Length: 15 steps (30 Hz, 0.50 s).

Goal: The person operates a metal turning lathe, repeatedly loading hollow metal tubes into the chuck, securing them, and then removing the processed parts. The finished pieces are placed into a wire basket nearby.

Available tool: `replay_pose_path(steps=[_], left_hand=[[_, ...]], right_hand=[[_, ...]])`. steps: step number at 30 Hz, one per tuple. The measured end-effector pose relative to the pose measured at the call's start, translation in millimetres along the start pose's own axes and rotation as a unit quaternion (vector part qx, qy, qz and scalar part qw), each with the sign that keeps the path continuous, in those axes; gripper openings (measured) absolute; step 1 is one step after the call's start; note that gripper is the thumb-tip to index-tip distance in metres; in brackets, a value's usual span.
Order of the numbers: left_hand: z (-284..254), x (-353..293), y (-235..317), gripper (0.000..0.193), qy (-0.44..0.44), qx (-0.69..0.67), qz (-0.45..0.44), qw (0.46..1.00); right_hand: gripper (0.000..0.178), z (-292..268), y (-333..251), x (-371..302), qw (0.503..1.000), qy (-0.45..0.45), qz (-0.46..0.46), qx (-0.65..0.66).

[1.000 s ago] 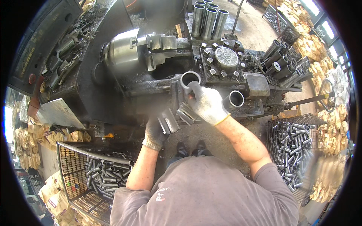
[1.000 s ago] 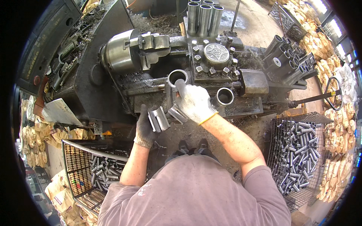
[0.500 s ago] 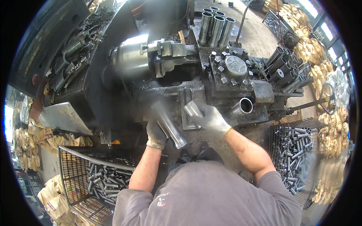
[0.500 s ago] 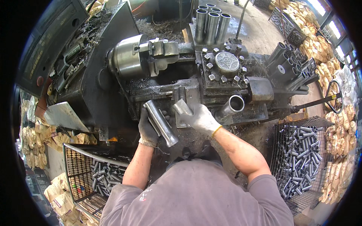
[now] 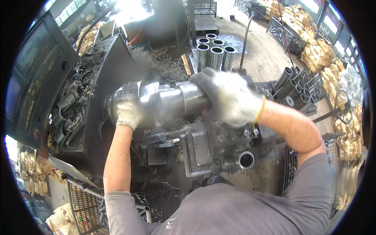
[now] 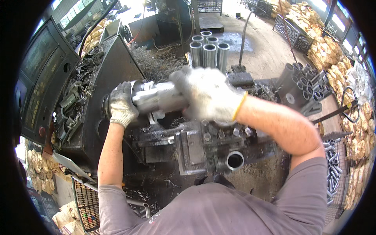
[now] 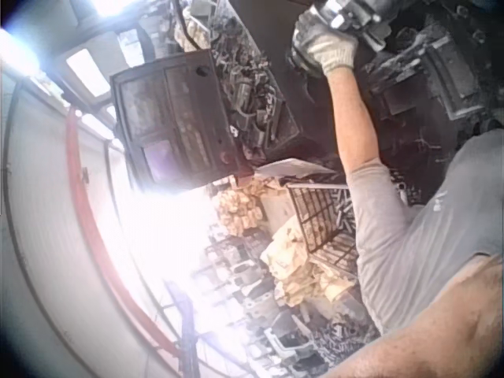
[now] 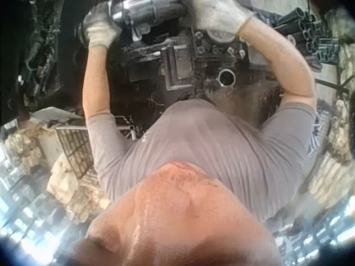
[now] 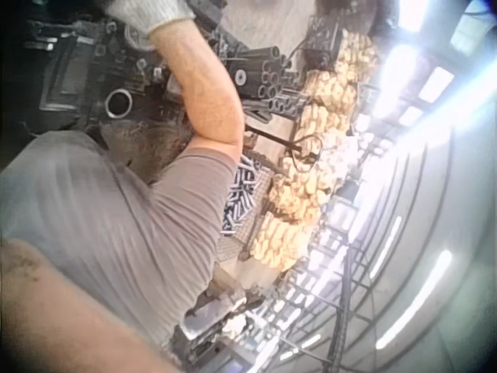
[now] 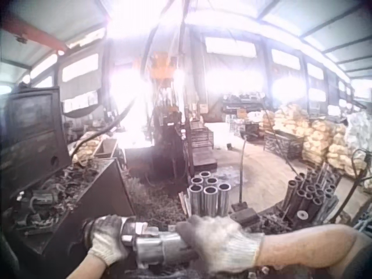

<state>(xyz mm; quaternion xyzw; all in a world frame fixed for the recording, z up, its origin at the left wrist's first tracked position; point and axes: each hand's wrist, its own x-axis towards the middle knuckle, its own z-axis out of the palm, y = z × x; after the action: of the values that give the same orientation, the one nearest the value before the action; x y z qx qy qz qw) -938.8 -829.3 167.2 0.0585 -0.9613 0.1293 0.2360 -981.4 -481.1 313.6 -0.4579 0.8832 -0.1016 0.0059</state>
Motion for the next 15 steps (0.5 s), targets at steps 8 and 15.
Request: replay_pose_path(steps=[8, 15], left_hand=[[-42.2, 54.0, 11.3, 0.089, -0.137, -0.126, 0.006, 0.982], [-37.1, -227.3, 87.1, 0.044, -0.056, -0.503, -0.318, 0.802]], right_hand=[[0.054, 132.4, 119.1, 118.9, 0.978, -0.202, 0.010, -0.056], [0.076, 134.7, 93.6, 120.6, 0.962, -0.272, 0.027, 0.031]])
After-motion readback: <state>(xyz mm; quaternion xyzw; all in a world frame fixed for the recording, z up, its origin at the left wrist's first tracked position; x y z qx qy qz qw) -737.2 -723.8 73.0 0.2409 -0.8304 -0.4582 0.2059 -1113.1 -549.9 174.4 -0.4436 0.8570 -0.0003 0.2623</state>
